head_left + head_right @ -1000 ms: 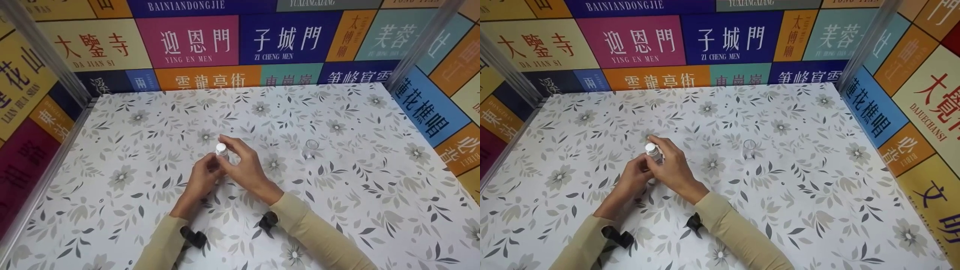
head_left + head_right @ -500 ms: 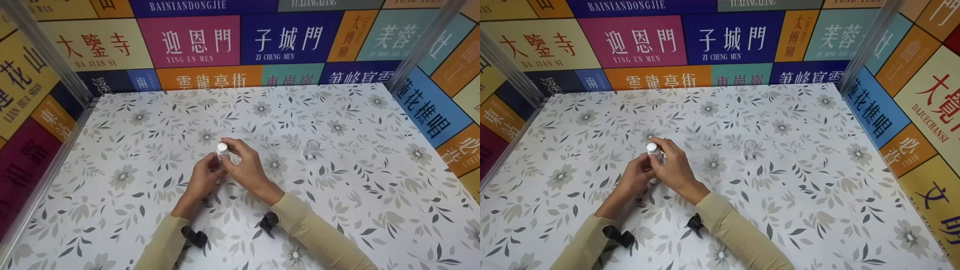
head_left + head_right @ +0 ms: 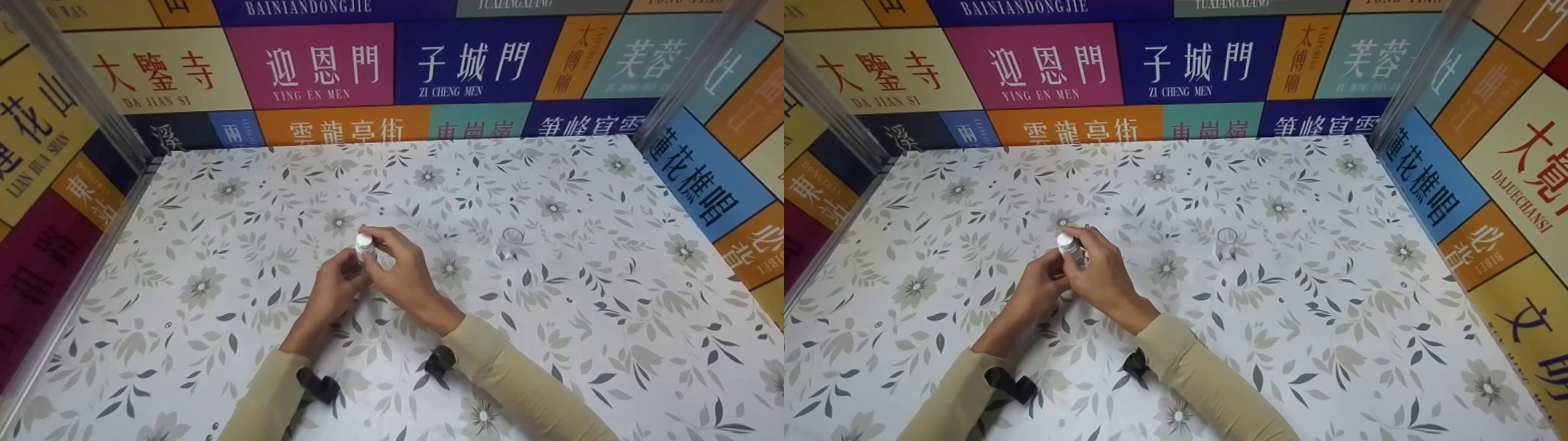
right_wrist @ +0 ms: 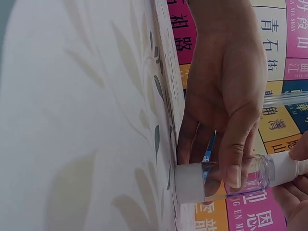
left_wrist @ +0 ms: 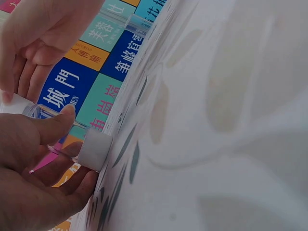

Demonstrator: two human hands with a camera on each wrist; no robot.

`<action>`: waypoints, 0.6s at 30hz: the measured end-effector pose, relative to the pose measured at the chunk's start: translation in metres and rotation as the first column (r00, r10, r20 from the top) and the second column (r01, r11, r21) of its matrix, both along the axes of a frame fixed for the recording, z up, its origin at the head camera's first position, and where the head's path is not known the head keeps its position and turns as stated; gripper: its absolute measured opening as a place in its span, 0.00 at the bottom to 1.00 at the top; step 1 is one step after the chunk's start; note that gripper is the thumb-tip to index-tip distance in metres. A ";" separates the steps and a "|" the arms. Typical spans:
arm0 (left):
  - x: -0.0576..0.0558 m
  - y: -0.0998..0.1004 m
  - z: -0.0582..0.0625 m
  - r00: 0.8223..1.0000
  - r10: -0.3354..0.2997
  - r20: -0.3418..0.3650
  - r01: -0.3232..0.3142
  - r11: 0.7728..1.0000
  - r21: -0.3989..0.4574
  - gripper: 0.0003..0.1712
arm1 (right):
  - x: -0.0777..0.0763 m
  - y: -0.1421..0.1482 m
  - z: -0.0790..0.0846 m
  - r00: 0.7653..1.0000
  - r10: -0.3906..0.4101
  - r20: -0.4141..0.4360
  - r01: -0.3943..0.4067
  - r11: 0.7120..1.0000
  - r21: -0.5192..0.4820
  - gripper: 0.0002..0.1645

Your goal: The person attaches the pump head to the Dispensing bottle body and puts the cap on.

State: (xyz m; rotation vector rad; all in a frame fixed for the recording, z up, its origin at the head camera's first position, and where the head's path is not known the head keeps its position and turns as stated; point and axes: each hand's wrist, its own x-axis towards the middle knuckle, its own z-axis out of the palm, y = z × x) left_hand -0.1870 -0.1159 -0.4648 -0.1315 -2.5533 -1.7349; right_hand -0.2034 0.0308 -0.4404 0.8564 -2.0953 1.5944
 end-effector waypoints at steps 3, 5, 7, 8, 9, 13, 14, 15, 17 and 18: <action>0.000 0.000 0.000 1.000 -0.002 -0.005 0.002 1.000 0.009 0.16 | 0.000 0.000 0.000 1.000 -0.005 0.005 0.005 1.000 0.002 0.20; 0.000 -0.001 -0.001 1.000 -0.006 -0.009 0.006 1.000 0.006 0.16 | 0.000 0.000 0.000 1.000 -0.009 0.012 0.009 1.000 0.005 0.21; 0.001 -0.001 -0.001 1.000 -0.009 -0.009 0.009 1.000 0.004 0.16 | 0.000 0.000 0.000 1.000 -0.012 0.019 0.012 1.000 0.007 0.21; 0.001 -0.001 -0.001 1.000 -0.011 -0.012 0.011 1.000 0.000 0.16 | 0.000 0.000 0.000 1.000 -0.012 0.022 0.012 1.000 0.005 0.21; 0.001 -0.001 -0.001 1.000 -0.013 -0.015 0.013 1.000 -0.003 0.16 | 0.001 0.001 0.001 1.000 -0.011 0.025 0.011 1.000 0.004 0.22; 0.001 -0.001 -0.002 1.000 -0.015 -0.027 0.015 1.000 -0.004 0.15 | 0.001 0.001 0.001 1.000 0.003 0.028 -0.003 1.000 -0.006 0.22; 0.000 -0.001 -0.002 0.999 -0.015 -0.031 0.015 1.000 -0.004 0.15 | 0.001 0.001 0.001 1.000 0.004 0.027 -0.004 1.000 -0.005 0.21; 0.000 -0.001 -0.002 0.999 -0.014 -0.031 0.014 1.000 -0.002 0.15 | 0.000 0.001 0.000 1.000 0.003 0.027 -0.003 1.000 -0.004 0.21; 0.000 -0.001 -0.003 0.999 -0.014 -0.033 0.014 1.000 -0.001 0.15 | 0.000 0.001 -0.001 1.000 -0.001 0.026 0.001 1.000 0.002 0.21; 0.000 -0.001 -0.003 0.999 -0.015 -0.035 0.015 1.000 -0.001 0.15 | 0.000 0.001 -0.001 1.000 -0.003 0.026 0.003 1.000 0.005 0.21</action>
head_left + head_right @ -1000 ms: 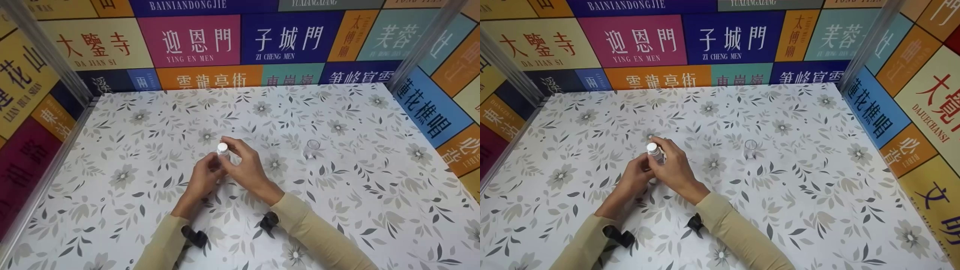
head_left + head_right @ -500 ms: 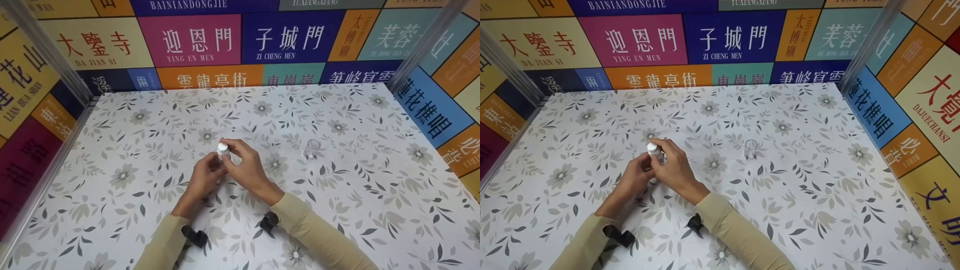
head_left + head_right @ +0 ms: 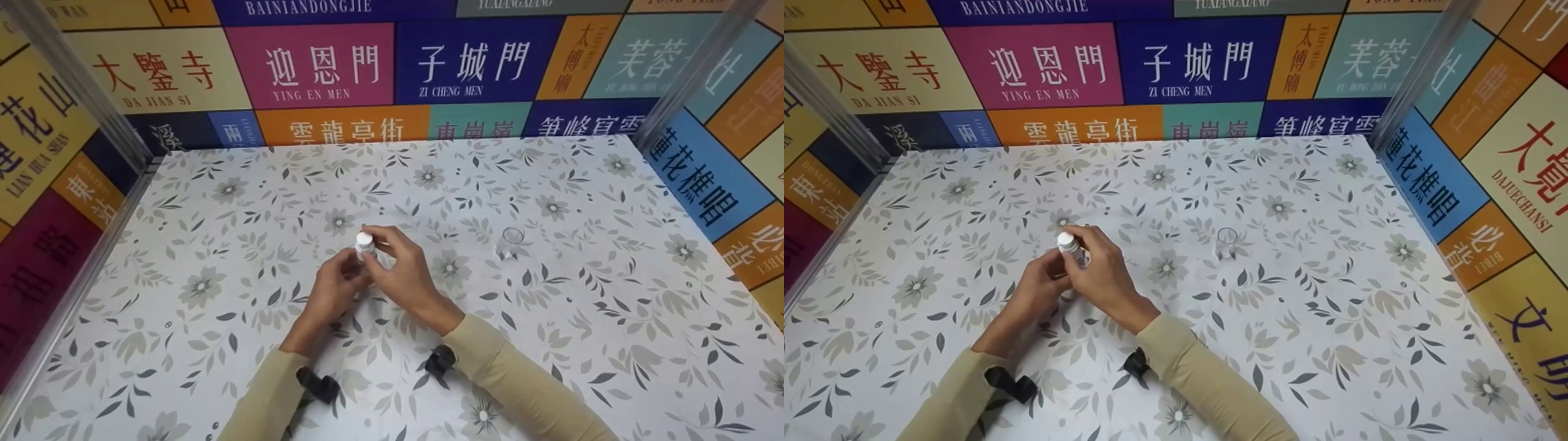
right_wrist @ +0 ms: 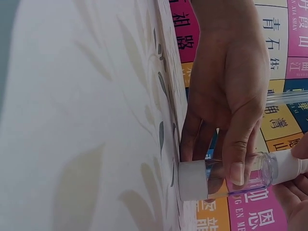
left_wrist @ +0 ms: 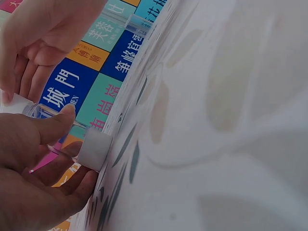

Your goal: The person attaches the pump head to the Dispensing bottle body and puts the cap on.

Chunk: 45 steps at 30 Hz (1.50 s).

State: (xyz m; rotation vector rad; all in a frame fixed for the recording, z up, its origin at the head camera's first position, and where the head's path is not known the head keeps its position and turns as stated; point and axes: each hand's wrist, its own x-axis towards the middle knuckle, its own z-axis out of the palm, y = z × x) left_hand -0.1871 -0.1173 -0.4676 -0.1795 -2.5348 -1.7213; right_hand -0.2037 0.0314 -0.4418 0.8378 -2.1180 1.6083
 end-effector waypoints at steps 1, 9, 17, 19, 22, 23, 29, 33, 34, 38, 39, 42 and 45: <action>0.000 0.000 0.000 1.000 -0.001 -0.001 0.001 1.000 0.001 0.15 | 0.000 0.000 0.000 1.000 -0.002 0.001 0.002 1.000 0.000 0.21; 0.000 0.000 0.000 1.000 0.004 0.010 -0.004 1.000 0.012 0.18 | 0.001 0.000 0.000 1.000 -0.002 0.012 0.002 1.000 -0.023 0.23; 0.000 0.000 -0.001 1.000 0.005 0.011 -0.005 1.000 0.011 0.18 | 0.000 0.000 0.000 0.999 0.004 0.032 -0.003 1.000 -0.016 0.21; 0.000 0.000 -0.001 1.000 0.004 0.013 -0.004 1.000 0.009 0.18 | 0.000 0.000 0.000 0.999 -0.006 0.034 0.006 1.000 -0.007 0.21; -0.001 0.001 0.000 1.000 0.007 0.018 -0.007 1.000 -0.005 0.19 | 0.000 -0.001 -0.001 0.999 -0.023 0.031 0.023 1.000 -0.005 0.22; -0.001 0.001 0.000 1.000 0.009 0.021 -0.009 1.000 -0.008 0.19 | 0.000 -0.001 -0.001 0.999 -0.028 0.029 0.028 1.000 -0.007 0.23; -0.001 0.002 0.001 0.999 0.021 0.040 -0.020 1.000 -0.009 0.20 | 0.001 -0.001 0.000 1.000 -0.018 0.011 0.018 0.999 -0.046 0.23; -0.001 0.002 0.001 0.999 0.019 0.038 -0.019 1.000 0.002 0.18 | 0.000 0.000 0.000 1.000 0.003 -0.008 -0.004 0.998 -0.055 0.22; -0.001 0.002 0.001 0.999 0.020 0.039 -0.021 1.000 0.004 0.18 | 0.000 0.000 -0.001 1.000 0.008 -0.011 -0.008 0.999 -0.053 0.22; -0.001 0.002 0.001 0.999 0.025 0.034 -0.025 1.000 0.003 0.18 | 0.000 0.000 0.000 1.000 0.007 -0.011 -0.007 0.999 -0.039 0.21; -0.001 0.002 0.001 0.999 0.025 0.033 -0.025 1.000 0.003 0.19 | 0.000 -0.001 0.001 1.000 0.006 -0.008 -0.007 0.999 -0.039 0.21; -0.001 0.002 0.002 0.999 0.028 0.034 -0.028 1.000 0.001 0.18 | 0.001 -0.001 0.002 1.000 0.004 0.001 -0.004 0.999 -0.037 0.20; -0.001 0.002 0.001 0.999 0.023 0.030 -0.023 1.000 0.002 0.18 | 0.001 0.000 0.002 1.000 0.001 0.019 0.000 1.000 -0.027 0.21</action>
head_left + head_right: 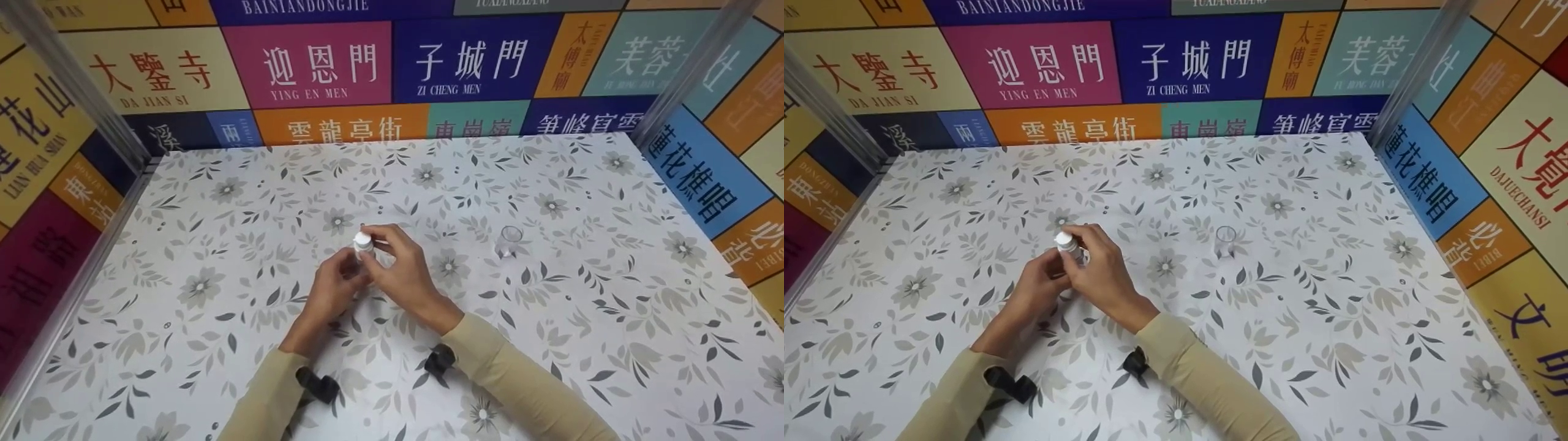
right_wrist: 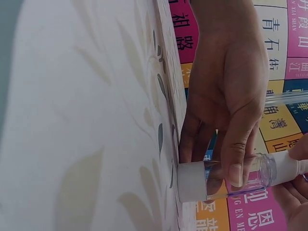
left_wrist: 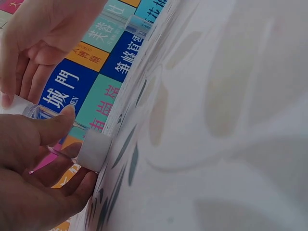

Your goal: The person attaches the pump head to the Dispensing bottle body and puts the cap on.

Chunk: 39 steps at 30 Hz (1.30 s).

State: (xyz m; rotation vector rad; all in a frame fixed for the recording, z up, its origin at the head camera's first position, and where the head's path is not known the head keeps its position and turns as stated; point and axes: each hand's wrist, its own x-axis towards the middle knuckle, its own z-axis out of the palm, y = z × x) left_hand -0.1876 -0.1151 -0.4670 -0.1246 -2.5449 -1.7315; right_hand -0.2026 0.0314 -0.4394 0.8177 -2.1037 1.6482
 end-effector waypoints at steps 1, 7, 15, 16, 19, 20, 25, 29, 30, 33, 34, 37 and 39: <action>0.000 0.000 0.000 1.000 0.001 0.003 -0.001 1.000 -0.001 0.18 | 0.000 0.000 0.000 1.000 0.000 0.008 0.000 1.000 0.004 0.22; 0.002 0.001 -0.001 1.000 0.013 0.015 -0.013 1.000 -0.015 0.18 | 0.001 0.002 0.002 0.998 0.015 0.058 -0.016 1.000 0.020 0.24; 0.001 0.001 -0.001 1.000 0.012 -0.011 -0.012 0.999 -0.039 0.15 | 0.001 0.001 0.000 0.999 0.025 -0.021 -0.025 0.999 0.041 0.21; 0.001 0.000 -0.001 1.000 0.010 -0.016 -0.010 0.999 -0.039 0.15 | 0.001 0.001 0.000 0.999 0.021 -0.029 -0.020 0.999 0.043 0.21; 0.001 0.000 -0.001 1.000 0.006 -0.021 -0.007 1.000 -0.028 0.14 | 0.000 0.001 -0.002 0.999 0.012 -0.041 -0.010 0.999 0.048 0.22; 0.001 0.000 -0.001 1.000 0.006 -0.019 -0.007 1.000 -0.022 0.15 | 0.000 0.001 -0.002 0.999 0.012 -0.043 -0.010 0.999 0.051 0.23; 0.001 -0.001 0.000 1.000 0.007 -0.008 -0.007 1.000 -0.010 0.17 | 0.000 0.001 -0.002 0.999 0.020 -0.044 -0.018 0.999 0.043 0.24; 0.000 0.000 0.002 1.000 0.004 -0.007 -0.004 1.000 -0.015 0.16 | -0.001 0.001 -0.002 0.998 0.027 -0.056 -0.026 0.999 0.024 0.24; 0.000 0.000 0.002 1.000 0.004 -0.007 -0.004 1.000 -0.018 0.16 | -0.002 0.001 -0.002 0.998 0.031 -0.060 -0.030 0.999 0.021 0.23; 0.000 0.001 0.002 1.000 0.001 -0.009 -0.002 1.000 -0.012 0.16 | -0.002 0.001 -0.003 0.997 0.028 -0.067 -0.026 0.999 0.027 0.22; 0.001 0.001 0.001 1.000 0.001 -0.012 -0.001 1.000 -0.012 0.16 | -0.002 0.001 -0.003 0.997 0.025 -0.069 -0.023 0.999 0.030 0.22; 0.001 0.001 0.000 1.000 0.001 -0.018 -0.001 1.000 -0.003 0.16 | -0.001 0.001 -0.002 0.997 0.007 -0.070 -0.003 0.999 0.048 0.22; 0.001 0.000 -0.001 1.000 0.002 -0.020 -0.002 1.000 -0.003 0.15 | -0.001 0.001 -0.002 0.998 0.002 -0.066 0.001 0.998 0.055 0.22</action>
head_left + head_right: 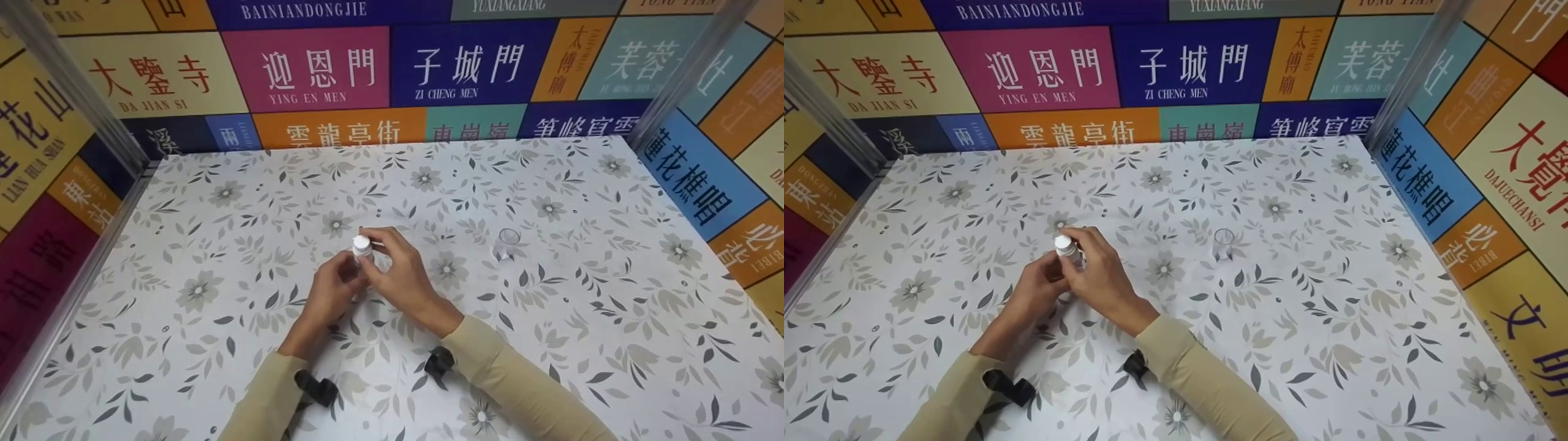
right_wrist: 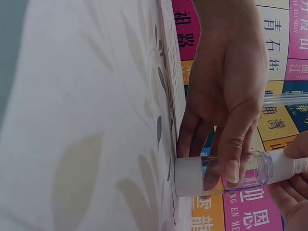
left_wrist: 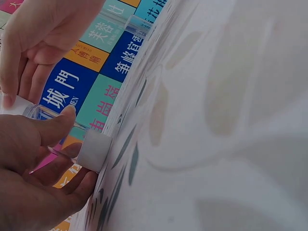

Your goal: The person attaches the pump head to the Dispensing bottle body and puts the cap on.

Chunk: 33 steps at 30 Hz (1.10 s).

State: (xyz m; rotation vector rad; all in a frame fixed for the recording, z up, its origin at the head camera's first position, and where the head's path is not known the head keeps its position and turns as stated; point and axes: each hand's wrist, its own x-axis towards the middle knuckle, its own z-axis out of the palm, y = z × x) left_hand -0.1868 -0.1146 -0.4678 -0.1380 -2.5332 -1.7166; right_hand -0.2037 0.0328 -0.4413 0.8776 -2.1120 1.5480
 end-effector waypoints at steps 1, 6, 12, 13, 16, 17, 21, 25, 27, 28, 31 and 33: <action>0.000 0.000 0.000 1.000 0.001 0.002 -0.001 1.000 -0.004 0.15 | 0.000 0.000 0.000 1.000 0.000 0.000 0.000 1.000 -0.001 0.23; 0.000 -0.001 0.000 1.000 0.008 0.014 -0.007 1.000 -0.026 0.17 | 0.000 0.000 0.001 1.000 0.010 -0.008 -0.010 1.000 -0.011 0.25; -0.001 -0.001 0.000 1.000 0.012 0.008 -0.012 0.999 -0.031 0.13 | -0.001 0.000 -0.002 0.999 0.030 -0.024 -0.031 0.999 -0.026 0.24; -0.001 -0.001 0.000 1.000 0.012 0.003 -0.012 0.999 -0.029 0.12 | -0.001 0.000 -0.002 0.999 0.031 -0.025 -0.031 0.999 -0.023 0.23; -0.001 -0.001 0.000 1.000 0.009 -0.008 -0.009 1.000 -0.024 0.11 | -0.001 0.000 -0.002 0.999 0.030 -0.027 -0.031 0.999 -0.016 0.23; -0.001 -0.001 0.000 1.000 0.009 -0.009 -0.009 1.000 -0.020 0.11 | -0.001 0.000 -0.002 0.999 0.030 -0.027 -0.030 0.999 -0.018 0.23; -0.001 -0.001 0.000 1.000 0.004 -0.003 -0.004 1.000 -0.009 0.14 | -0.001 0.000 -0.001 0.999 0.018 -0.029 -0.019 1.000 -0.020 0.24; 0.000 -0.002 0.001 1.000 0.001 0.010 -0.001 1.000 -0.013 0.15 | -0.001 0.000 -0.001 1.000 0.004 -0.029 -0.005 1.000 -0.017 0.25; 0.000 -0.002 0.001 1.000 0.000 0.013 0.000 1.000 -0.021 0.16 | -0.001 0.000 -0.001 1.000 0.005 -0.023 -0.005 1.000 -0.016 0.25; 0.000 -0.002 0.001 1.000 -0.001 0.015 0.001 1.000 -0.024 0.16 | -0.001 0.000 -0.001 1.000 0.007 -0.021 -0.007 1.000 -0.015 0.25; 0.000 -0.001 0.001 1.000 0.000 0.019 0.001 1.000 -0.024 0.15 | -0.001 0.000 -0.002 1.000 0.015 -0.020 -0.016 1.000 -0.012 0.25; -0.001 -0.001 0.002 1.000 0.001 0.020 -0.001 1.000 -0.025 0.14 | -0.002 0.000 -0.002 1.000 0.021 -0.021 -0.022 1.000 -0.015 0.25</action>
